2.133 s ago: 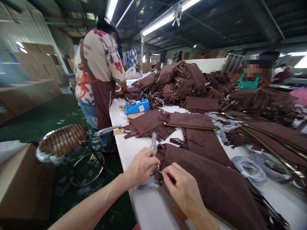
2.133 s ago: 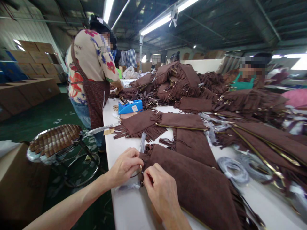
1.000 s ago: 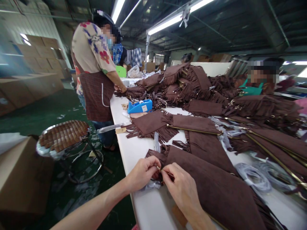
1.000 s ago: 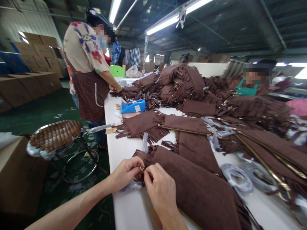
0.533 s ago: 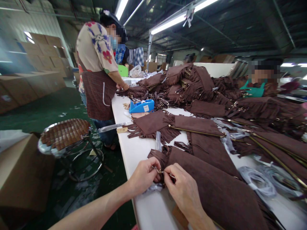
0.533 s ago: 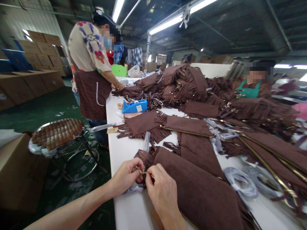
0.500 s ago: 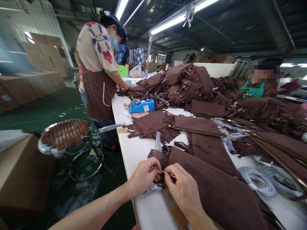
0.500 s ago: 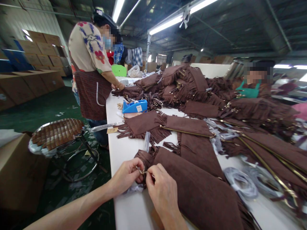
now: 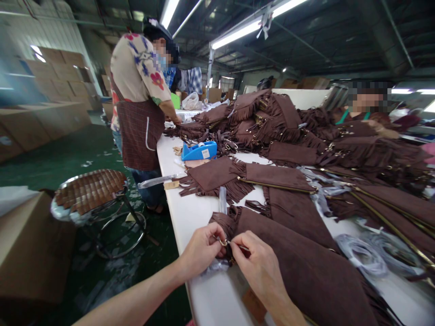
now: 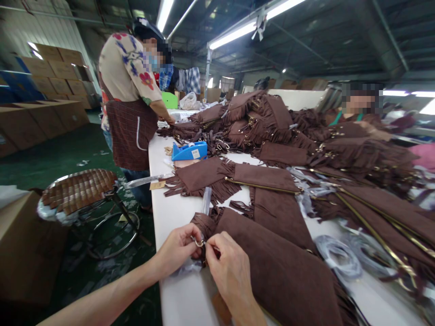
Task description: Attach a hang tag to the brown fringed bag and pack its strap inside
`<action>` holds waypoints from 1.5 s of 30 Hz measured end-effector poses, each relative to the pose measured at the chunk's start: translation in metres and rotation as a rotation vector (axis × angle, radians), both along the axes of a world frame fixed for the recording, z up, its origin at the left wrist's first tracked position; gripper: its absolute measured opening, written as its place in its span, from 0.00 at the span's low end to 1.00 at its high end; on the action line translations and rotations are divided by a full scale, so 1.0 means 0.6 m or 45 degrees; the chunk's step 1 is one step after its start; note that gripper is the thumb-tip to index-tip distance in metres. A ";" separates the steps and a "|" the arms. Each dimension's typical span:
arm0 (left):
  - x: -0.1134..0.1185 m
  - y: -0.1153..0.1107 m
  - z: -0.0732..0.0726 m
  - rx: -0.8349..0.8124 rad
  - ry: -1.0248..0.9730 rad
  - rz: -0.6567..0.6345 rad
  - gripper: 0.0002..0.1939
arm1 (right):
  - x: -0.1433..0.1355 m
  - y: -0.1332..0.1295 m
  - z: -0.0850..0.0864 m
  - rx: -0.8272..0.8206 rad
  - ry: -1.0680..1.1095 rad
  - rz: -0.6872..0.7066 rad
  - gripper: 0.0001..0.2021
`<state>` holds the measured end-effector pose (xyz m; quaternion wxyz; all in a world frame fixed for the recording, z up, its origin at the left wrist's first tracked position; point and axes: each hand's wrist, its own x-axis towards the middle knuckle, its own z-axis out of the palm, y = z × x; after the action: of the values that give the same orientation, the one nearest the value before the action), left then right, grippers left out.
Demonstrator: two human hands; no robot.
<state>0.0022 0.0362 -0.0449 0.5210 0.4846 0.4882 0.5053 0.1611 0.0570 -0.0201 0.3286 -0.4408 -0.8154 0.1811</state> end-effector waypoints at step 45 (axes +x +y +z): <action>-0.060 0.065 0.058 0.713 0.835 -0.600 0.14 | 0.008 0.017 0.009 -0.103 -0.060 0.095 0.11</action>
<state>-0.0337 0.0753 -0.0104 0.2898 0.8369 0.3489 0.3063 0.1657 0.0669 -0.0147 0.2842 -0.4270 -0.8309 0.2155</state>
